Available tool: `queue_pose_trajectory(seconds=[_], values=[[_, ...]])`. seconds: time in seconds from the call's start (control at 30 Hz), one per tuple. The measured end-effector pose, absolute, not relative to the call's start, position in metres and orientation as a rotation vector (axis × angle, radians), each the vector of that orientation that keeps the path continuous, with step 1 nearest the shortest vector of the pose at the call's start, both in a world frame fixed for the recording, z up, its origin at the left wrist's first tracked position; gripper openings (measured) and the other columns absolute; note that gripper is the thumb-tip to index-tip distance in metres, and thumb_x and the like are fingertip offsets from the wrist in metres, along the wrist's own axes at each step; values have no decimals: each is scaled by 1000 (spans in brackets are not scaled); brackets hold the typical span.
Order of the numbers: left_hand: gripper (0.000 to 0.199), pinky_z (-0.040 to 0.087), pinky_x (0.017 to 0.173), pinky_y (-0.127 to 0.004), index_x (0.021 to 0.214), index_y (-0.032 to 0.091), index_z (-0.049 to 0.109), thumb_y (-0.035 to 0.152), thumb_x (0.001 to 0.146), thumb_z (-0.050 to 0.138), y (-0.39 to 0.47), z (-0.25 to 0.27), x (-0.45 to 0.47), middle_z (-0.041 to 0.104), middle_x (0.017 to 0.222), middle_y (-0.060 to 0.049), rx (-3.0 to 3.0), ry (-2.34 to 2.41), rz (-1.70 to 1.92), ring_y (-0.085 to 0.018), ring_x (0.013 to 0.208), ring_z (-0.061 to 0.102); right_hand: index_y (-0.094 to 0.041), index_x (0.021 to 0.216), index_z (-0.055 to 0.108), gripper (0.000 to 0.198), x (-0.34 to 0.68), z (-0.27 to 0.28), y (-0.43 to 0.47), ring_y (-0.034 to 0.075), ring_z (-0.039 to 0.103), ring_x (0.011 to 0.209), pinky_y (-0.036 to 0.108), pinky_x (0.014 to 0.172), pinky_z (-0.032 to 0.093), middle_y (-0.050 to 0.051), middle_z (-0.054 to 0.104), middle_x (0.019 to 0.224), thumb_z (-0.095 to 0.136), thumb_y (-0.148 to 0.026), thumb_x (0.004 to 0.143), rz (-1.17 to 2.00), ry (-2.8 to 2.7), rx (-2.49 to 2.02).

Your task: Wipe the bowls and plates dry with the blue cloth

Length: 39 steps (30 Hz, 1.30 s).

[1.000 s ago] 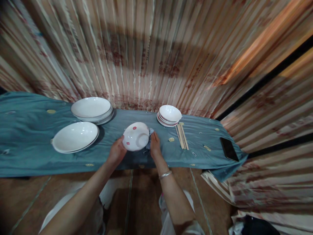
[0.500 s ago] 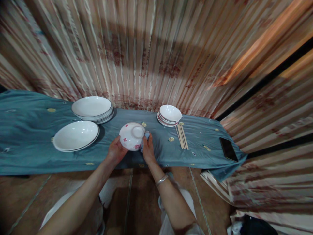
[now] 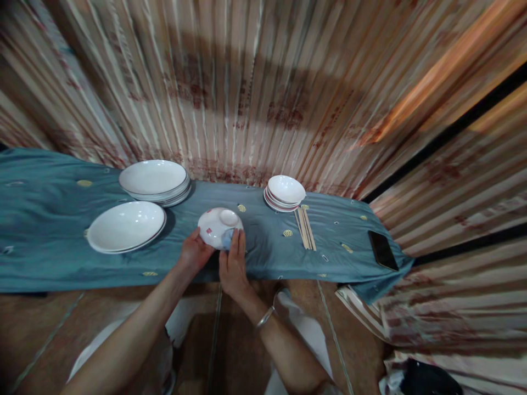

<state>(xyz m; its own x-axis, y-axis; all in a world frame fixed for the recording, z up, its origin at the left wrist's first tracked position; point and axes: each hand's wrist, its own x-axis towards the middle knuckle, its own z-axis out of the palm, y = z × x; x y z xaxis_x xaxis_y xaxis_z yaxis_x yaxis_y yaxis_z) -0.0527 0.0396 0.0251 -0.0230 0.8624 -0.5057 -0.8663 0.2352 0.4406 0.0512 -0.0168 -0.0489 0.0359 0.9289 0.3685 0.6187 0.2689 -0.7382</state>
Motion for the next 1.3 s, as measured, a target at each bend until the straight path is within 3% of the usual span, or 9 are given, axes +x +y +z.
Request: queue_pose_trajectory(seconds=[0.2, 0.37, 0.63, 1.07, 1.3], values=[[39, 55, 91, -35, 120, 12, 68, 24, 97, 40, 39, 19, -53, 77, 84, -9, 23, 822, 1344, -23, 87, 74, -18, 160, 9, 69, 47, -41, -27, 29, 3, 155, 57, 122, 23, 12, 1, 168, 34, -13, 97, 250, -1946, -1300], [37, 54, 92, -31, 115, 10, 70, 22, 96, 40, 39, 22, -52, 77, 83, -9, 42, 809, 1347, -21, 88, 74, -14, 160, 11, 69, 51, -37, -23, 27, 5, 154, 57, 121, 27, 16, 12, 167, 30, -5, 94, 124, -2055, -1199], [25, 53, 95, -29, 93, 12, 71, 24, 94, 48, 34, 25, -47, 76, 80, -6, 96, 822, 1384, -18, 94, 73, -8, 156, 27, 60, 55, -22, -11, 23, 14, 153, 50, 122, 34, 18, 39, 156, 29, -3, 96, -41, -2204, -1127], [21, 47, 107, -30, 88, 16, 72, 32, 90, 58, 25, 26, -37, 77, 99, -7, 217, 859, 1420, -20, 121, 63, -10, 147, 45, 50, 60, -2, -5, 24, 27, 151, 48, 121, 34, 16, 47, 152, 38, -6, 98, -146, -2195, -1122], [20, 43, 111, -32, 91, 16, 72, 26, 91, 55, 23, 27, -30, 77, 99, -5, 257, 794, 1398, -18, 121, 62, -14, 141, 53, 45, 64, 15, 0, 24, 32, 148, 47, 121, 32, 12, 49, 151, 38, -10, 99, -203, -2161, -1177]])
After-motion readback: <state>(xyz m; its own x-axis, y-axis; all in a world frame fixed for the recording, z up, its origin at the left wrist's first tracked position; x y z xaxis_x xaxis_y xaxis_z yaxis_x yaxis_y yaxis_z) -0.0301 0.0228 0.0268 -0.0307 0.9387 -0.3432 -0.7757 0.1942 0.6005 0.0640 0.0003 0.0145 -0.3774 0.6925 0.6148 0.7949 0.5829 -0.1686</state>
